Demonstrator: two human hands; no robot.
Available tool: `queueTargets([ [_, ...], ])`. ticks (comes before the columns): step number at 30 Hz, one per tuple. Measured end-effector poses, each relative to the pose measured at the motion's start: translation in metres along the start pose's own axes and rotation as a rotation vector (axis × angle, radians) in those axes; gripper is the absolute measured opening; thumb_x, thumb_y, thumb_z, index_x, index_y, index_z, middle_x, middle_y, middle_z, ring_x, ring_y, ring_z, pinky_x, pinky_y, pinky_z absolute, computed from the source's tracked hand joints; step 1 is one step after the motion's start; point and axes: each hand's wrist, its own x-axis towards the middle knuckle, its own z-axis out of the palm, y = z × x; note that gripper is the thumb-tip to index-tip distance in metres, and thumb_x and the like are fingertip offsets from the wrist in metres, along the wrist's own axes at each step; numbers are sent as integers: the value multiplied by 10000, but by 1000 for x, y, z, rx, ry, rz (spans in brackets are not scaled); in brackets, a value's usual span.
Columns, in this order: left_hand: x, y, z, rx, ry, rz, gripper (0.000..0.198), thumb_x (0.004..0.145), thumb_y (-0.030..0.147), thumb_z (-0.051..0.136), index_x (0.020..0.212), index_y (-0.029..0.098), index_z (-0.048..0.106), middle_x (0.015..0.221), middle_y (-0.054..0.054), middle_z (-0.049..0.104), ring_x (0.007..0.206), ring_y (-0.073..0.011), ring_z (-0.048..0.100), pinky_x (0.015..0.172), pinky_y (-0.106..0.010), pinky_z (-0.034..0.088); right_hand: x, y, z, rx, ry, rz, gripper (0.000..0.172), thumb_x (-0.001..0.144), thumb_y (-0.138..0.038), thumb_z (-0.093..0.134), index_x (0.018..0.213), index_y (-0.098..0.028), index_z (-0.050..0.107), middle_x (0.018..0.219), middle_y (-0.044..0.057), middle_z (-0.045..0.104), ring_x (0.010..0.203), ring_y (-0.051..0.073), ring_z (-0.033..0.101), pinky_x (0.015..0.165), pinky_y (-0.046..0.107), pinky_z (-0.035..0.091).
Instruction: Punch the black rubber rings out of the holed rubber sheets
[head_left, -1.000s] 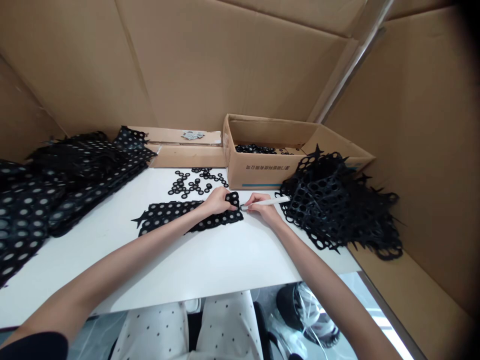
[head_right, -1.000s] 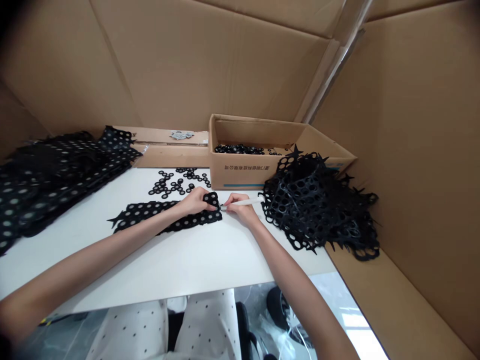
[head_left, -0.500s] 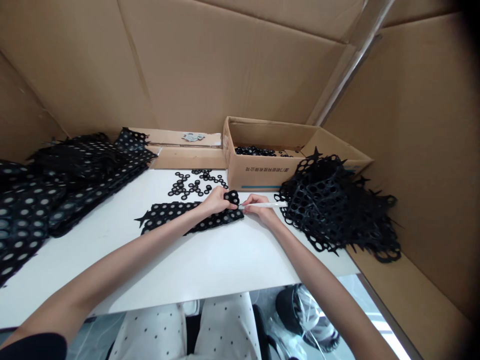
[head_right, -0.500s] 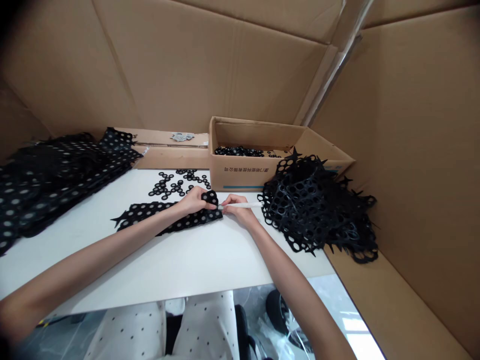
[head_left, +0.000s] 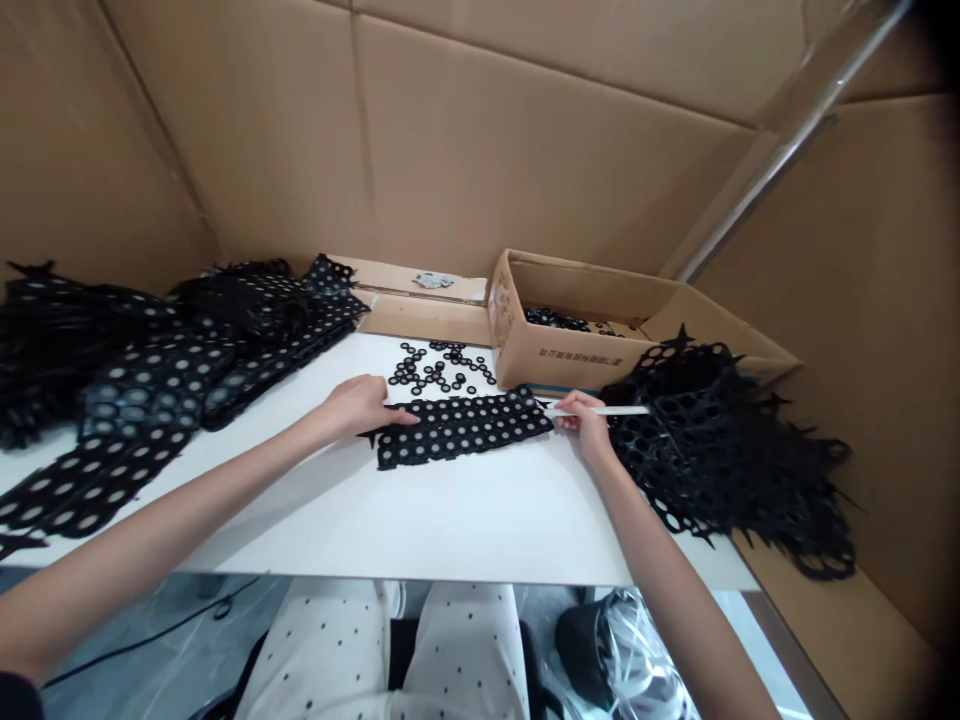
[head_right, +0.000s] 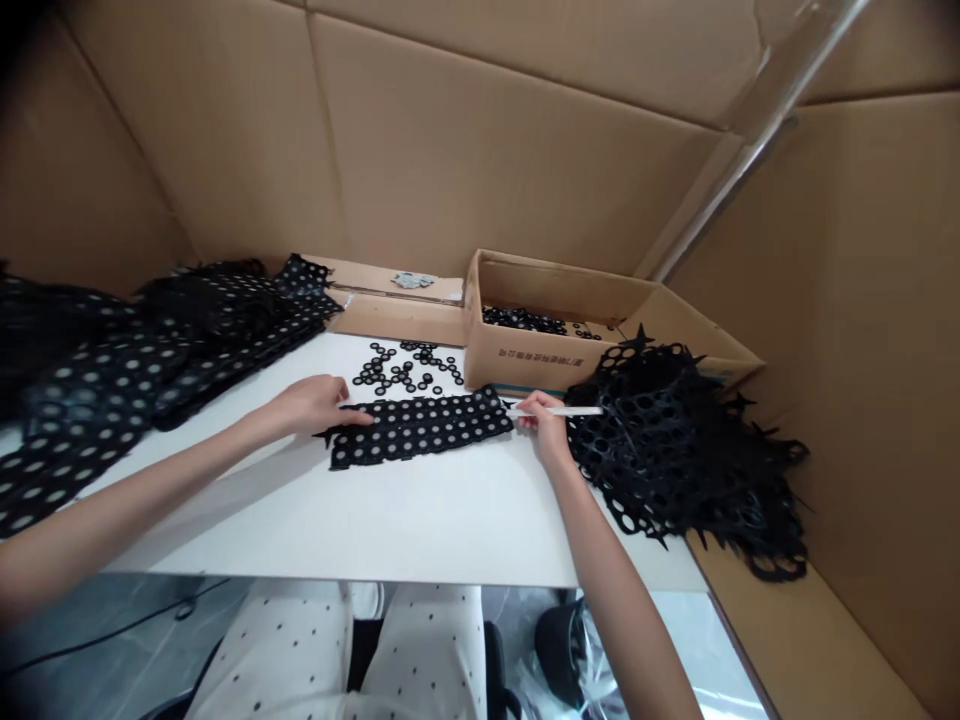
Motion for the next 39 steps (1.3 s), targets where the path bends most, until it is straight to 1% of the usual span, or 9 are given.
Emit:
queueTargets([
  [2, -8, -16, 4, -43, -28, 54, 664, 458, 658, 672, 887, 159, 588, 937, -118, 571, 881, -279, 536, 742, -303, 407, 1, -1, 1, 13, 36, 31, 102, 570, -242, 545, 546, -143, 549, 425, 7, 514, 371, 94, 425, 363, 174, 273],
  [5, -13, -21, 13, -149, -14, 161, 630, 484, 598, 692, 933, 177, 552, 1000, -94, 531, 957, -258, 496, 794, -285, 395, 1, -3, -3, 7, 142, 7, 108, 547, -250, 503, 511, -151, 527, 401, -2, 468, 353, 98, 405, 348, 182, 261],
  [10, -14, -20, 16, -295, -29, 261, 559, 520, 522, 714, 915, 186, 505, 906, -49, 539, 851, -214, 498, 694, -249, 363, -5, -16, -12, 0, 332, -285, 105, 577, -237, 493, 527, -156, 536, 472, -10, 465, 395, 80, 391, 366, 179, 236],
  [14, -21, -23, 12, -429, -50, 353, 574, 592, 470, 693, 1033, 193, 453, 760, 3, 521, 717, -169, 486, 626, -230, 322, -26, -27, 30, -12, 57, -263, 109, 630, -237, 615, 717, -190, 569, 562, -33, 488, 446, 81, 432, 410, 181, 308],
  [18, -27, -21, 9, -551, -44, 380, 563, 640, 390, 671, 1110, 198, 429, 729, 20, 503, 696, -154, 481, 634, -229, 325, -50, -29, 104, -109, -517, -80, 157, 689, -274, 669, 766, -176, 574, 639, 18, 592, 560, 140, 554, 513, 228, 420],
  [21, -28, -21, 6, -647, -118, 386, 623, 640, 346, 667, 1178, 180, 398, 702, 27, 501, 643, -138, 482, 591, -224, 323, -56, -24, 142, -140, -801, -35, 237, 691, -319, 684, 822, -163, 563, 732, 60, 647, 637, 172, 595, 561, 251, 445],
  [25, -23, -27, 5, -707, -278, 366, 787, 531, 299, 737, 1220, 153, 386, 608, 60, 465, 538, -113, 461, 501, -213, 286, -52, -12, 151, -110, -773, -33, 274, 680, -394, 677, 770, -166, 557, 670, 45, 635, 589, 158, 575, 545, 245, 431],
  [29, -21, -31, 7, -764, -320, 315, 782, 496, 268, 743, 1198, 156, 418, 572, 70, 470, 507, -105, 468, 477, -205, 284, -50, -2, 145, -155, -714, -61, 276, 651, -404, 695, 731, -164, 583, 623, 21, 597, 497, 120, 499, 462, 210, 362],
  [39, -27, -26, 10, -887, -397, 199, 733, 497, 245, 736, 1157, 158, 428, 630, 43, 527, 574, -124, 499, 518, -227, 346, -51, -2, 146, -153, -770, -90, 271, 646, -392, 703, 744, -166, 590, 701, 27, 583, 530, 110, 471, 475, 205, 350],
])
